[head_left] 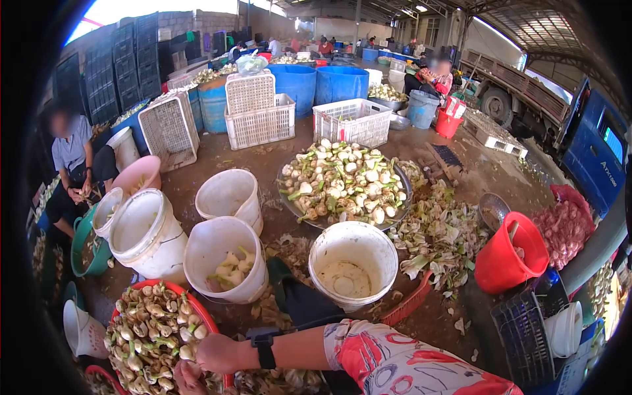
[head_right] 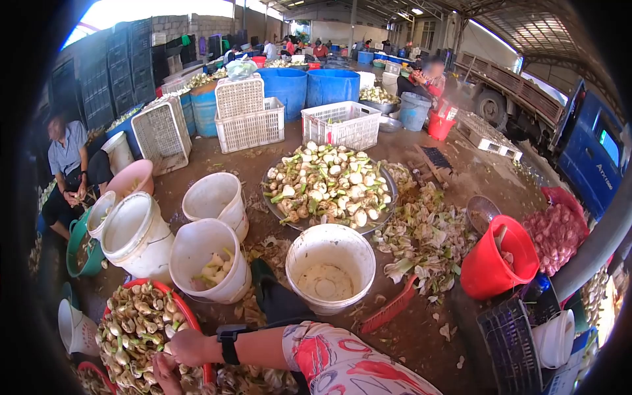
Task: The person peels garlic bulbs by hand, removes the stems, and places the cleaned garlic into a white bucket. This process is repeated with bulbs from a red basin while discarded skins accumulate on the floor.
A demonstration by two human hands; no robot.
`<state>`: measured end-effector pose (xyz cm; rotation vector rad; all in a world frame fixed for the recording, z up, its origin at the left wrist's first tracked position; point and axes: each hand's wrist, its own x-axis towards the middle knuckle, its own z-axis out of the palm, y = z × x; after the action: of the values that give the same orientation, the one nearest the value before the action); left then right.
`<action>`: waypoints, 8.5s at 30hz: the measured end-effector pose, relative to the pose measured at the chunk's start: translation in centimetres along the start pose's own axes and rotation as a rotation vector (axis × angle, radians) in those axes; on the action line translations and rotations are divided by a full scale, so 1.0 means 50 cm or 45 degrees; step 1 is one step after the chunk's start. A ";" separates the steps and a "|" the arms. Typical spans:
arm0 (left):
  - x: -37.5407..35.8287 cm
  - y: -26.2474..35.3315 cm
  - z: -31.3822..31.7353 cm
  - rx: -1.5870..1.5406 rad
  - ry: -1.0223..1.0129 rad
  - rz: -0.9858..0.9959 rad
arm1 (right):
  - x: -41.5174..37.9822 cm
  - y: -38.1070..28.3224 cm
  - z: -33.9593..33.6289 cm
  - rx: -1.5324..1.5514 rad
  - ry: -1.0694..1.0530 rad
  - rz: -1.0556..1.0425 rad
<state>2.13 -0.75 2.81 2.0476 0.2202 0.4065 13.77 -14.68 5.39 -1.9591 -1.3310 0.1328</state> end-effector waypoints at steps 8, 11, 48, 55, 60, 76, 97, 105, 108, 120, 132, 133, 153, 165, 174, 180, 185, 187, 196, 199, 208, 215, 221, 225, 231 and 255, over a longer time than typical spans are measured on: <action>0.001 -0.006 0.006 0.212 -0.113 0.164 | -0.011 -0.001 -0.013 -0.206 -0.167 -0.143; 0.025 -0.083 -0.017 0.800 -0.132 0.834 | -0.017 -0.002 -0.004 -0.205 -0.107 -0.130; 0.008 0.038 0.009 -0.049 -0.109 -0.129 | 0.060 0.100 0.111 0.268 0.253 0.196; 0.003 0.034 0.024 -0.609 -0.041 -0.382 | 0.113 0.135 0.120 0.731 0.587 0.216; -0.007 0.027 0.029 -0.746 -0.013 -0.374 | 0.095 0.137 -0.008 2.071 0.739 0.756; -0.050 0.011 0.019 -0.988 0.122 -0.387 | 0.011 0.010 0.040 0.324 0.178 0.045; -0.006 0.078 0.039 -1.722 -0.234 -0.699 | 0.003 -0.015 -0.052 0.273 0.358 0.052; -0.015 0.105 0.032 -1.140 -0.026 -0.607 | 0.021 -0.013 -0.047 0.574 0.341 -0.081; -0.017 0.102 0.014 -1.573 -0.204 -0.508 | 0.029 -0.001 -0.070 1.892 0.033 0.489; -0.023 0.104 0.020 -1.841 -0.055 -0.712 | 0.015 -0.062 -0.083 0.158 0.330 0.000; -0.033 0.129 0.033 -1.899 -0.136 -0.613 | 0.049 0.035 -0.104 -0.142 0.412 0.356; -0.031 0.124 0.030 -1.964 -0.108 -0.647 | 0.045 0.035 -0.099 -0.027 0.428 0.242; -0.041 0.130 0.035 -1.971 -0.383 -0.503 | 0.066 0.031 -0.128 0.320 0.797 0.106; -0.037 0.088 0.044 -0.449 0.361 -0.200 | 0.014 -0.045 -0.091 0.654 0.058 -0.106; -0.011 0.014 0.031 -0.329 0.299 -0.521 | 0.027 0.030 -0.204 0.263 0.922 0.190; -0.025 0.022 0.045 -0.290 0.238 -0.390 | -0.170 0.150 -0.325 0.206 1.071 0.491; -0.045 0.078 0.056 -0.227 0.129 -0.382 | -0.261 0.235 -0.324 1.154 1.056 1.058; -0.054 0.091 0.057 -0.332 0.124 -0.368 | -0.235 0.226 -0.315 1.116 1.024 1.015; -0.135 0.064 -0.006 -0.315 0.384 -0.388 | -0.049 0.021 -0.208 1.582 0.002 0.685; -0.141 0.114 -0.009 -0.372 0.430 -0.136 | -0.039 -0.042 -0.121 1.571 -0.286 0.428; -0.156 0.072 -0.036 -0.278 0.318 0.064 | 0.026 -0.171 0.004 1.037 -0.040 0.058; -0.192 -0.060 -0.210 -1.150 2.030 -0.099 | 0.067 -0.217 -0.014 1.141 0.156 0.111; -0.253 -0.051 -0.302 -2.052 2.009 -0.363 | 0.019 -0.277 0.039 0.896 -0.179 0.117; -0.209 -0.064 -0.280 -1.975 1.809 -0.285 | 0.012 -0.361 0.051 0.651 -0.269 -0.099; -0.199 -0.025 -0.239 -1.629 1.686 -0.384 | -0.005 -0.301 -0.017 0.551 -0.306 0.146; -0.126 -0.160 -0.122 -1.034 0.833 -0.796 | 0.220 0.188 0.428 -0.661 -0.594 0.504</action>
<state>-5.91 6.09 -2.66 0.9298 0.8999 0.6251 15.85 3.99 -12.34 -2.7477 -1.3288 0.5028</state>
